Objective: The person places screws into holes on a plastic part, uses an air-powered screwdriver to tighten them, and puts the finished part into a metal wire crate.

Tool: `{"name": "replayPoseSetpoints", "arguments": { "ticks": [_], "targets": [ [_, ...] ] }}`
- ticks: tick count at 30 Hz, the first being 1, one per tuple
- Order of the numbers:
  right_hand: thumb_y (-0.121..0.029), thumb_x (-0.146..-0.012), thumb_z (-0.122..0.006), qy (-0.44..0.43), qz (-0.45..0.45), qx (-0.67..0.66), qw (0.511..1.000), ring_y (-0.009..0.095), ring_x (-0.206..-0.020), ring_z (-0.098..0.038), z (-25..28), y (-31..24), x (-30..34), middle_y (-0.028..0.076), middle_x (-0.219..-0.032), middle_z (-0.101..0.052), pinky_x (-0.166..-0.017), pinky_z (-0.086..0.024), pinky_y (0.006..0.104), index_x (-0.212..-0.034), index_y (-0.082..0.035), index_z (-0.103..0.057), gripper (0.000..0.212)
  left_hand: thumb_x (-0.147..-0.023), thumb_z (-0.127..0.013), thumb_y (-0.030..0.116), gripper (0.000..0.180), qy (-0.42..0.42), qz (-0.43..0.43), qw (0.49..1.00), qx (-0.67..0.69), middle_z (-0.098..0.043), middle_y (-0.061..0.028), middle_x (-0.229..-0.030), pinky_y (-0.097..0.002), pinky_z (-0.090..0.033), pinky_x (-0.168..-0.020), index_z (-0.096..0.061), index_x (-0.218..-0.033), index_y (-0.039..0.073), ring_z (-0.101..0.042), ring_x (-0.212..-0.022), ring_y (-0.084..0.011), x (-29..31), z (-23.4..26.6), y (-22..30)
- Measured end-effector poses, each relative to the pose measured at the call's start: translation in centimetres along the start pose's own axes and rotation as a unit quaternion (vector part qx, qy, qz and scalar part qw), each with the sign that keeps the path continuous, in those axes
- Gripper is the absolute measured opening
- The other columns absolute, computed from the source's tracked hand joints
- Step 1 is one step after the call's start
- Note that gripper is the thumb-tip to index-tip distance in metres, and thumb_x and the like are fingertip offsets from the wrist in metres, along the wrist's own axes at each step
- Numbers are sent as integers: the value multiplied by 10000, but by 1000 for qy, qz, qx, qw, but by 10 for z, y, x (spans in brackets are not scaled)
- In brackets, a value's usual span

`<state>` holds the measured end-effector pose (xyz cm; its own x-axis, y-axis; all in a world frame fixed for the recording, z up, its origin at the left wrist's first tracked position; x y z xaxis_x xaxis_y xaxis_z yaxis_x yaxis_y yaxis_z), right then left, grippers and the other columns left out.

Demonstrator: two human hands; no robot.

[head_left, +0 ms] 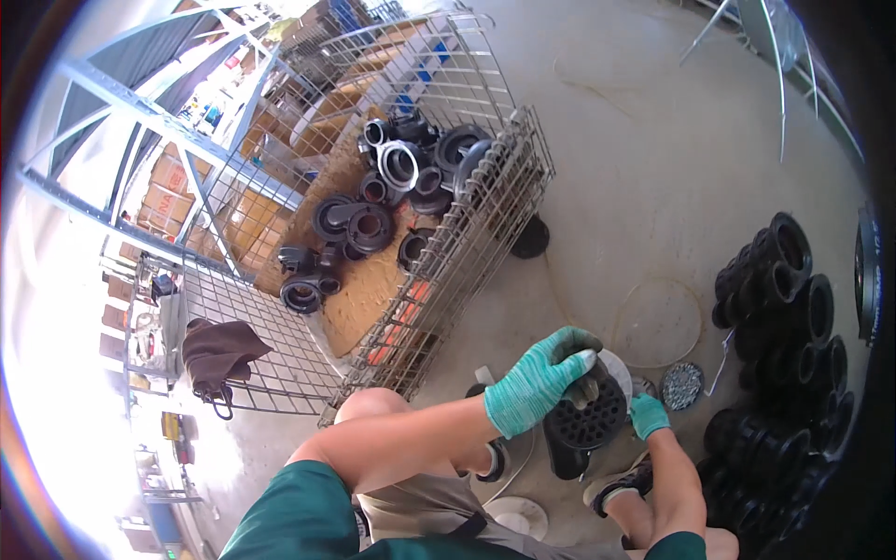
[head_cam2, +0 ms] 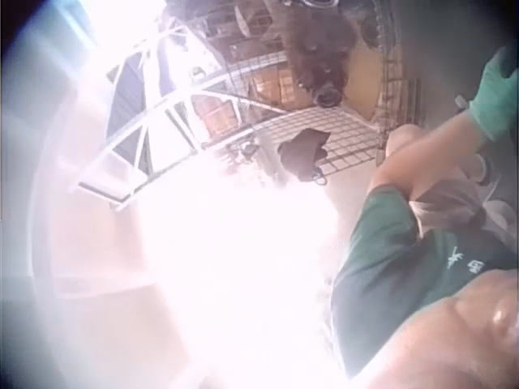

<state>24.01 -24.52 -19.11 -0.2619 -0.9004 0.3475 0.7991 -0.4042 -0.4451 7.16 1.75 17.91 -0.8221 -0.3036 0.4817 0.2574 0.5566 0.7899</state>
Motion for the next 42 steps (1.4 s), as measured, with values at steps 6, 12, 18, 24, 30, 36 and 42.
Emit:
{"name": "replayPoseSetpoints", "arguments": {
  "ticks": [6, 12, 18, 24, 30, 36, 42],
  "targets": [
    [-109, -857, -669, 48, -96, -71, 992, 422, -890, -667, 23, 2, -4, 206, -1036, -702, -794, -543, 484, -1048, -102, -739, 204, -1037, -533, 199, 308, -60, -5, 997, 50, -671, -84, -996, -285, -580, -685, -539, -1279, 9, -671, -789, -138, 8, 0, 0],
    [-50, -942, -639, 58, -173, -461, 869, 203, -696, -678, 42, 4, 9, 86, -873, -690, -627, -585, 366, -1126, 25, -676, 202, -1033, -502, 158, 289, -81, -18, 993, 87, -680, -81, -958, -283, -585, -645, -556, -1274, 8, -676, -758, -144, 15, 1, -5],
    [-117, -942, -673, 53, -169, -537, 825, 195, -781, -649, 164, -55, 85, 51, -914, -673, -669, -572, 376, -1161, -26, -670, 238, -1013, -550, 154, 314, -113, 21, 985, 125, -694, -109, -992, -343, -605, -693, -560, -1288, 1, -710, -827, -210, 22, -11, -23],
    [-254, -951, -671, 80, -52, -521, 848, 148, -754, -636, 309, -201, 106, 51, -875, -667, -701, -540, 313, -1070, 5, -661, 285, -957, -629, 143, 324, -138, 72, 958, 240, -687, -219, -1158, -527, -554, -962, -612, -1243, -8, -680, -1069, -355, 19, -3, -43],
    [-92, -981, -608, 56, -94, -559, 822, 147, -794, -676, 322, -252, 124, 98, -927, -699, -739, -587, 305, -1178, 61, -663, 255, -1024, -506, 164, 328, -157, 136, 951, 228, -652, -237, -1232, -499, -535, -1018, -563, -1285, -26, -655, -1127, -362, 27, -31, -49],
    [-97, -978, -613, 59, -120, -459, 878, 130, -744, -680, 311, -253, 118, 93, -914, -717, -681, -579, 277, -1194, 42, -673, 263, -1038, -479, 143, 289, -119, 126, 954, 243, -659, -232, -1189, -498, -537, -1035, -569, -1244, -39, -655, -1131, -356, 25, -30, -59],
    [-71, -978, -605, 51, -92, -413, 904, 128, -718, -668, 308, -256, 109, 107, -917, -729, -668, -557, 274, -1197, 32, -678, 252, -1037, -479, 145, 295, -92, 156, 957, 228, -662, -224, -1173, -521, -534, -1042, -568, -1235, -54, -661, -1102, -376, 12, -30, -69]
  ]
}}
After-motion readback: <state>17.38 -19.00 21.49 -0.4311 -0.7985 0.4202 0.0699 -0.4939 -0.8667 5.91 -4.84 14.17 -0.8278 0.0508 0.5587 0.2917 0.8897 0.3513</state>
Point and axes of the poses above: each hand's wrist, its own x-axis away from the middle knuckle, its own z-axis out of the back of the hand, y = z × x, the point moved 2 cm from there along -x, towards the middle knuckle
